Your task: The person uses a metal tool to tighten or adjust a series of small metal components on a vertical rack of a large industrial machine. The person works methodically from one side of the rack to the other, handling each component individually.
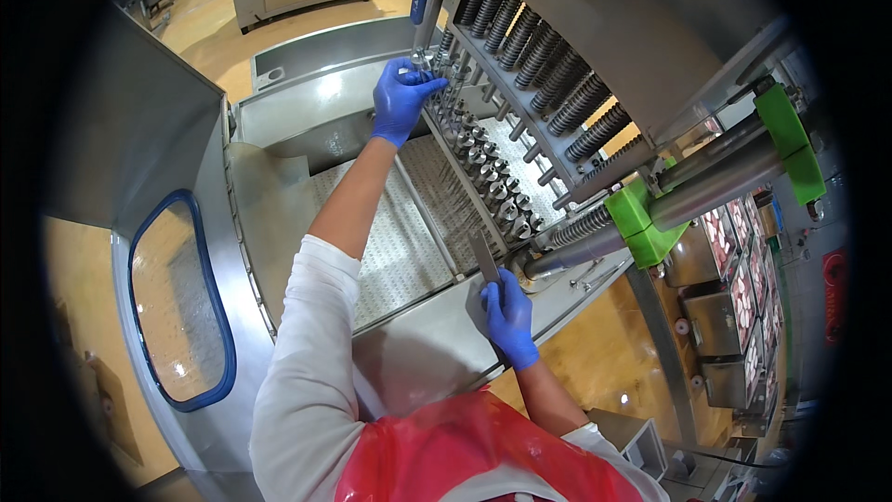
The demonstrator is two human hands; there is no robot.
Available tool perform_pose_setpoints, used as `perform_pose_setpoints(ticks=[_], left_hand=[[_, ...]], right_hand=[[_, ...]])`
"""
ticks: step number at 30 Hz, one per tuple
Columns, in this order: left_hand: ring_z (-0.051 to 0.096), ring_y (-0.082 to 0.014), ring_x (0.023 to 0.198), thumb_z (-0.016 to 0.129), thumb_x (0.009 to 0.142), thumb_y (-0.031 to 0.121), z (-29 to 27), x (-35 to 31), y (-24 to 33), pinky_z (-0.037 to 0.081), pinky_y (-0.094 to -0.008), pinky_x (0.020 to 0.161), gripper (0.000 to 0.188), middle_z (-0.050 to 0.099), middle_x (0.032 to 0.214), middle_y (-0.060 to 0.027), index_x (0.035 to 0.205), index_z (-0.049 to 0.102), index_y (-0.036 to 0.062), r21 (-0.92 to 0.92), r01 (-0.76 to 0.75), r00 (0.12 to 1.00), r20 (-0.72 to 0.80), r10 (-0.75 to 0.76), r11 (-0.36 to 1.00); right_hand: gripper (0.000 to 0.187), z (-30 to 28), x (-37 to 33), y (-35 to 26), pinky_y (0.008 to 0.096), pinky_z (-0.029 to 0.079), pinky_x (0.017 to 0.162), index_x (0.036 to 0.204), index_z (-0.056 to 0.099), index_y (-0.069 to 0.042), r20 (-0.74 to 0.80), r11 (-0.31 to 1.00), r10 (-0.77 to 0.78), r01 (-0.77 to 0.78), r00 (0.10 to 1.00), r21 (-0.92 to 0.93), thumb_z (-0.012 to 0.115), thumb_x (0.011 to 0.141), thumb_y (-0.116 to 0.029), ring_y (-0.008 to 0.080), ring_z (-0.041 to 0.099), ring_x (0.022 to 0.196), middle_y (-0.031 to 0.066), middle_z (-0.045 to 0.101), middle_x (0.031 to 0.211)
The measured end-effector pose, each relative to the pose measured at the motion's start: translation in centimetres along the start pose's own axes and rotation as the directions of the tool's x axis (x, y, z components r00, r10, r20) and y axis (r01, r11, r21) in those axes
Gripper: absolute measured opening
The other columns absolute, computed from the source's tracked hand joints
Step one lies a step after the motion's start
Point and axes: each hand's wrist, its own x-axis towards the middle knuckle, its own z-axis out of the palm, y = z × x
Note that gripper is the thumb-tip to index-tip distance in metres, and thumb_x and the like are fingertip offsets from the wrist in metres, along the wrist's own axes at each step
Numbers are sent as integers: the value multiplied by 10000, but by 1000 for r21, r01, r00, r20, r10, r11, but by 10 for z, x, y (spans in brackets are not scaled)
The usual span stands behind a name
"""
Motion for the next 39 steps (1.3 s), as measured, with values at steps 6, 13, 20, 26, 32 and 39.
perform_pose_setpoints(ticks=[6,13,20,26,32,39], left_hand=[[670,-75,803,873,742,112,14,-3,-17,558,-268,768,320,763,921,-29,1030,767,19,220,27,996,77,-45,975],[674,-78,796,872,750,128,22,-18,-34,555,-266,769,395,769,920,-40,1110,751,20,350,143,987,19,-159,926],[692,-95,794,880,747,161,24,-18,-44,558,-287,751,386,776,921,-64,1087,754,30,398,103,991,33,-127,912],[740,-205,794,857,754,217,27,-14,-66,559,-328,741,347,764,897,-143,1039,763,44,660,22,980,135,-147,751],[749,-224,798,828,782,229,23,-31,-88,561,-335,747,314,765,911,-144,1039,772,58,482,30,986,131,-105,876],[656,-73,782,822,827,193,44,-11,-60,538,-281,742,311,780,906,-88,1056,761,-9,509,120,981,69,-180,852]], right_hand=[[318,1,1,3,308,532,695,1301,550,13,4,1000,21,-21,1000,23,577,1004,-98,168,674,747,104,685,842],[322,-2,1,-1,304,539,718,1308,545,17,10,1000,19,-19,1000,3,573,1004,-83,171,683,766,107,689,850],[326,-1,1,-6,307,538,715,1307,546,17,5,1000,18,-18,1000,-1,579,1003,-95,176,681,759,111,687,845],[309,0,-1,-4,287,520,697,1307,563,-7,3,1000,16,-16,1000,2,566,1014,-106,129,634,728,69,678,839],[312,1,0,-1,289,524,724,1311,552,2,15,999,-21,21,1000,-31,559,1015,-97,132,637,753,66,675,850],[315,1,1,-5,324,534,706,1292,559,0,10,1000,19,-19,1000,-6,583,1006,-131,198,684,753,118,680,841]])
